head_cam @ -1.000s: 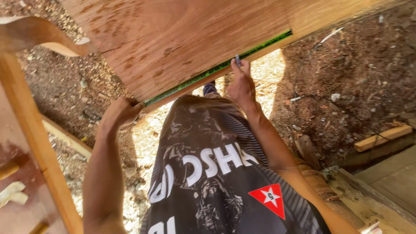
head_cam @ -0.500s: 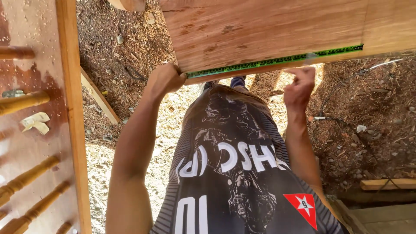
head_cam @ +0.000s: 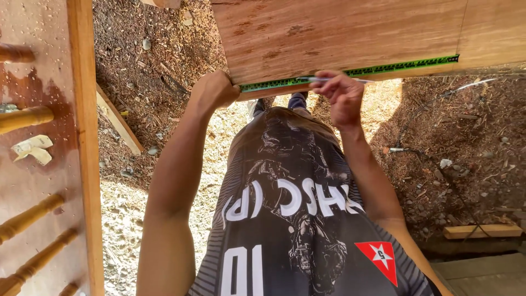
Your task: The person measures a large wooden board using a green tape measure and marks it with a white marker. They then use a metal ruler to draw straight lines on the wood surface.
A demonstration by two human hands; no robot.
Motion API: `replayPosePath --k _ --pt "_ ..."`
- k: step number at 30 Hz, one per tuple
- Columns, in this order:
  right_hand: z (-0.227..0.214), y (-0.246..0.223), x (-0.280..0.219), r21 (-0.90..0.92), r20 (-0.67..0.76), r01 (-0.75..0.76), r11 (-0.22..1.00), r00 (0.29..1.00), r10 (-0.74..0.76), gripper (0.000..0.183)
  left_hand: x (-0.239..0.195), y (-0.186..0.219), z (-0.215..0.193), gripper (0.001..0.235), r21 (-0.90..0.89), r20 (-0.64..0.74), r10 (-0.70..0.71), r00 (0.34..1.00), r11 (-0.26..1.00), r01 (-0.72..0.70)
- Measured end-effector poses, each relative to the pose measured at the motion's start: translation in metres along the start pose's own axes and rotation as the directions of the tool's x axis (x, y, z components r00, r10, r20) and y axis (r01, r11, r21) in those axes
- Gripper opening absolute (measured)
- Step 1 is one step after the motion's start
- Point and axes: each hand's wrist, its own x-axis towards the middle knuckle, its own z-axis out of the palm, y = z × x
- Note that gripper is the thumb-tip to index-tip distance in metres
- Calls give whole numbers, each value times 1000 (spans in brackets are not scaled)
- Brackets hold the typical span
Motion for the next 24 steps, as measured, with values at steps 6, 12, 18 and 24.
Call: replayPosePath --k 6,12,18,24 --pt "26 23 0 -179 138 82 980 989 -57 29 -32 22 -30 42 -35 26 1 1000 999 0" --pt "43 39 10 -296 164 120 948 984 -73 26 -48 29 -47 43 -92 63 89 994 992 -83" --pt "45 37 7 -359 189 186 915 974 -124 29 -5 9 -8 47 -67 28 76 997 995 -74" --pt "43 46 8 -344 210 199 918 969 -131 30 -11 18 -14 38 -82 19 47 999 996 -45"
